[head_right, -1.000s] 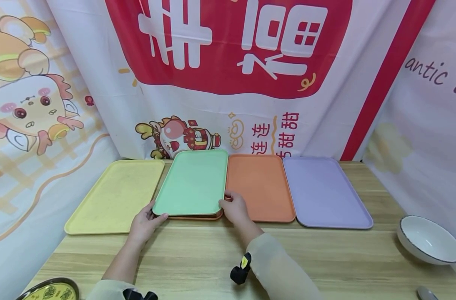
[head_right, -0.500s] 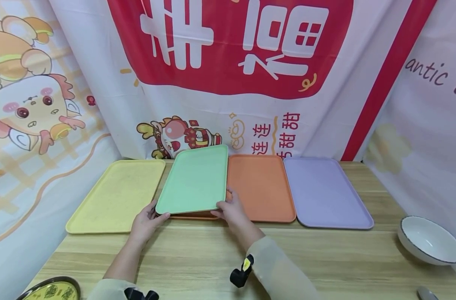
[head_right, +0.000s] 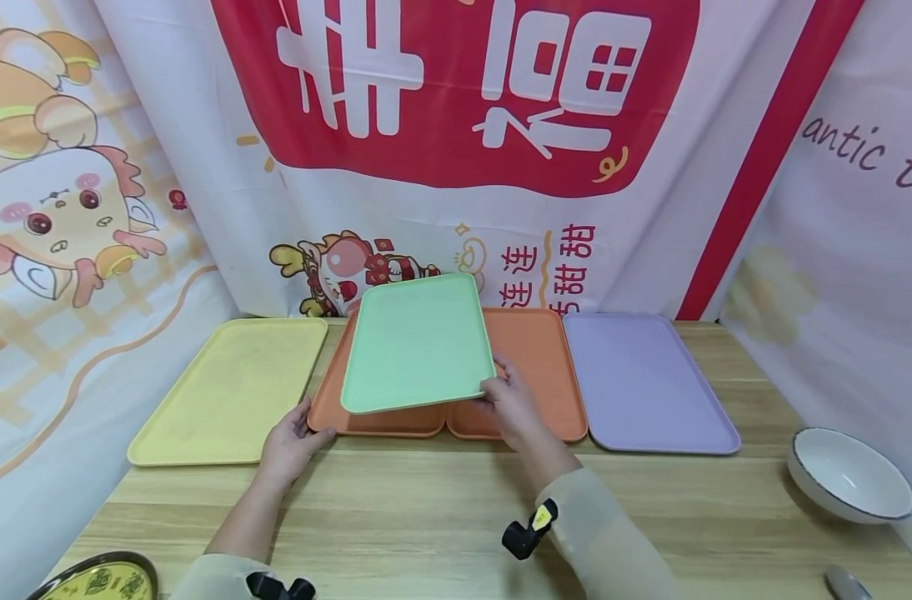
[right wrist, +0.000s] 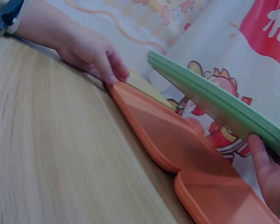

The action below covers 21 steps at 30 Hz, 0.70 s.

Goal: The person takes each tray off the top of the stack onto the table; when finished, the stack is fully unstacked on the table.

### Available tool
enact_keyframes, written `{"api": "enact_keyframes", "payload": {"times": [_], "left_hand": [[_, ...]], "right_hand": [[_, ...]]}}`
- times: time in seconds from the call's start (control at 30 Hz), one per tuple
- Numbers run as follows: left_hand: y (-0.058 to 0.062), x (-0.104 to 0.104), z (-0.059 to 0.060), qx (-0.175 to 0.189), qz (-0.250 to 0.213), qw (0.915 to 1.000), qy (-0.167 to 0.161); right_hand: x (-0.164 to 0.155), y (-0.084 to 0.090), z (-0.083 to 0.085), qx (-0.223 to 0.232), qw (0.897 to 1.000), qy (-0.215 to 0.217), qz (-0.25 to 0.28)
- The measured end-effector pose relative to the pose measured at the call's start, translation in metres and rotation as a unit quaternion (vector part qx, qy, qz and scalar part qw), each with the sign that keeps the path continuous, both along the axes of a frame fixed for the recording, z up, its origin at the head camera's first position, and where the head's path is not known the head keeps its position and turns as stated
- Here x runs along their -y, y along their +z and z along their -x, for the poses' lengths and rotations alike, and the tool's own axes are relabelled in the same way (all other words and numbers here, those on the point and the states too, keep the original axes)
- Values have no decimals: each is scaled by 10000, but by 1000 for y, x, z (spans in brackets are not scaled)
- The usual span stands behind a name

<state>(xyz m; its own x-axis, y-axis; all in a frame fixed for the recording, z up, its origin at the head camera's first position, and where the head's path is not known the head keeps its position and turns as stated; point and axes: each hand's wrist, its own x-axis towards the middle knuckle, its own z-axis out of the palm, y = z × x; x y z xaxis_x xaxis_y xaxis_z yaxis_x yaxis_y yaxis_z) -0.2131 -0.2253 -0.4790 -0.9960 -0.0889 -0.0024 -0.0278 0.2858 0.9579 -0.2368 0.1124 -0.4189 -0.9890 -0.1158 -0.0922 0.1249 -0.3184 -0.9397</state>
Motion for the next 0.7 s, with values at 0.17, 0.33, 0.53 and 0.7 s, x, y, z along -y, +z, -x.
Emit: {"api": "enact_keyframes", "payload": {"times": [0.17,0.33,0.53,0.7], "left_hand": [[-1,-1,1,-98,85,9999,43],[-2,-3,1,-238,-22,9997,16],[-3,-2,2,-296,55,9995,42],[-3,-2,2,-263,151,9995,51]], "right_hand": [[-25,7,-4,62,9999,-122,67],[-48,15,-8,87,9987,-495,116],[-80,24,-11,-21,9951,-986,-55],[-107,29,-14,-55,9923,-1220,-205]]}}
